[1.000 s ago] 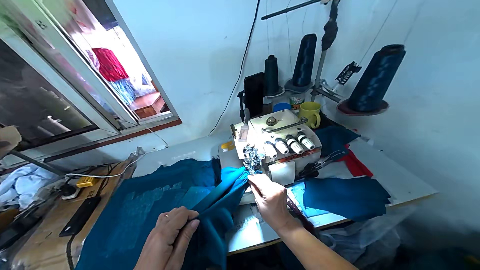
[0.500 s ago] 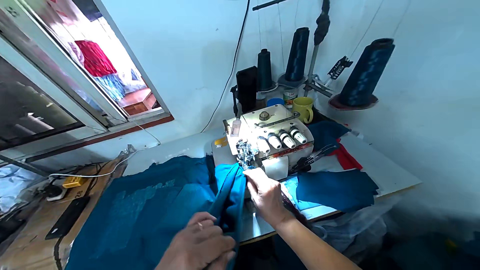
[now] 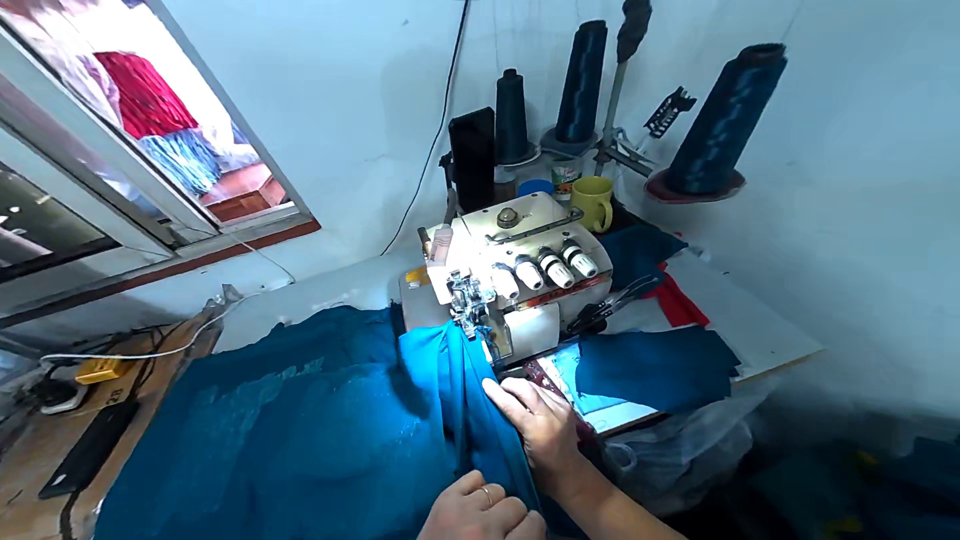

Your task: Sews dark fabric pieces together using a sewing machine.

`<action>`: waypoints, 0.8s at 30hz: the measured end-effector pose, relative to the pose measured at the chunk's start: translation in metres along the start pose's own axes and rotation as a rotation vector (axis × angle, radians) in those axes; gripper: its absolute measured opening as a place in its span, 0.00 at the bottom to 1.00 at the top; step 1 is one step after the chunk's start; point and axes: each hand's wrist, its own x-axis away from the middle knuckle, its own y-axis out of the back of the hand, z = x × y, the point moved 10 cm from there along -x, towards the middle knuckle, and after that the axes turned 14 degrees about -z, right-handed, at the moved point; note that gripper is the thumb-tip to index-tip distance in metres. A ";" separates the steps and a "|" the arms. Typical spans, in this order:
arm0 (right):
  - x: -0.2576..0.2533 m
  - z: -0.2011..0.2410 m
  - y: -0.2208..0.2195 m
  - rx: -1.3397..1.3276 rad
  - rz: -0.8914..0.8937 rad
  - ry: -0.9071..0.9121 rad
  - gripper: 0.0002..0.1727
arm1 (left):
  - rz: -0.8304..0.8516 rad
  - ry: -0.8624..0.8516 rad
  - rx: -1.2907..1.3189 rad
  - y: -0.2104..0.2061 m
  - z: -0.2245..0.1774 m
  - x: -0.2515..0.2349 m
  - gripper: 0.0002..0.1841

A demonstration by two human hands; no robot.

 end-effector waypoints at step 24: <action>0.010 0.021 -0.050 -0.544 0.054 -0.461 0.10 | -0.139 0.141 -0.390 0.012 0.135 -0.074 0.07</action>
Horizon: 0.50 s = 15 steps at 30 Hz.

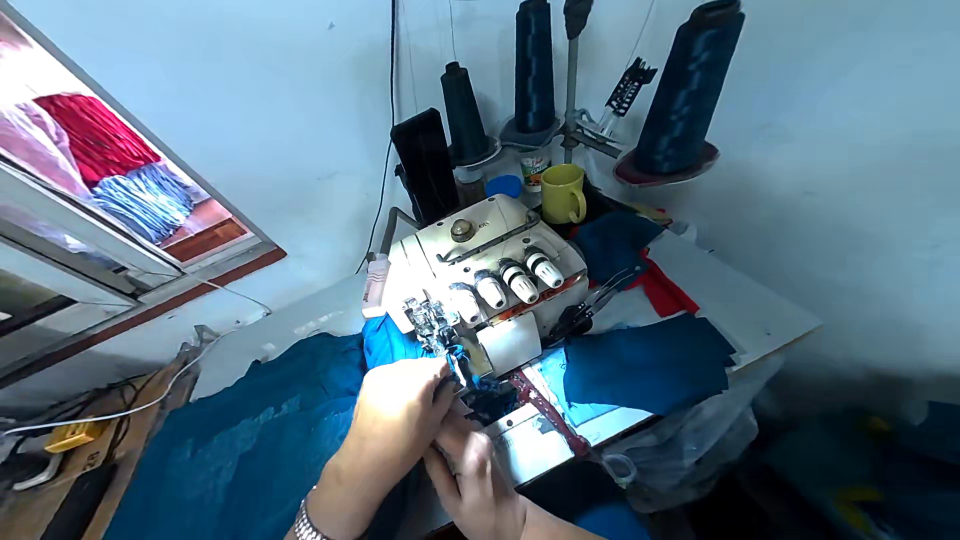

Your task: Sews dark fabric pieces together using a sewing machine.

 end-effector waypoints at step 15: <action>0.004 -0.006 0.012 0.256 0.744 -0.812 0.25 | -0.113 -0.033 -0.507 0.016 -0.090 0.022 0.13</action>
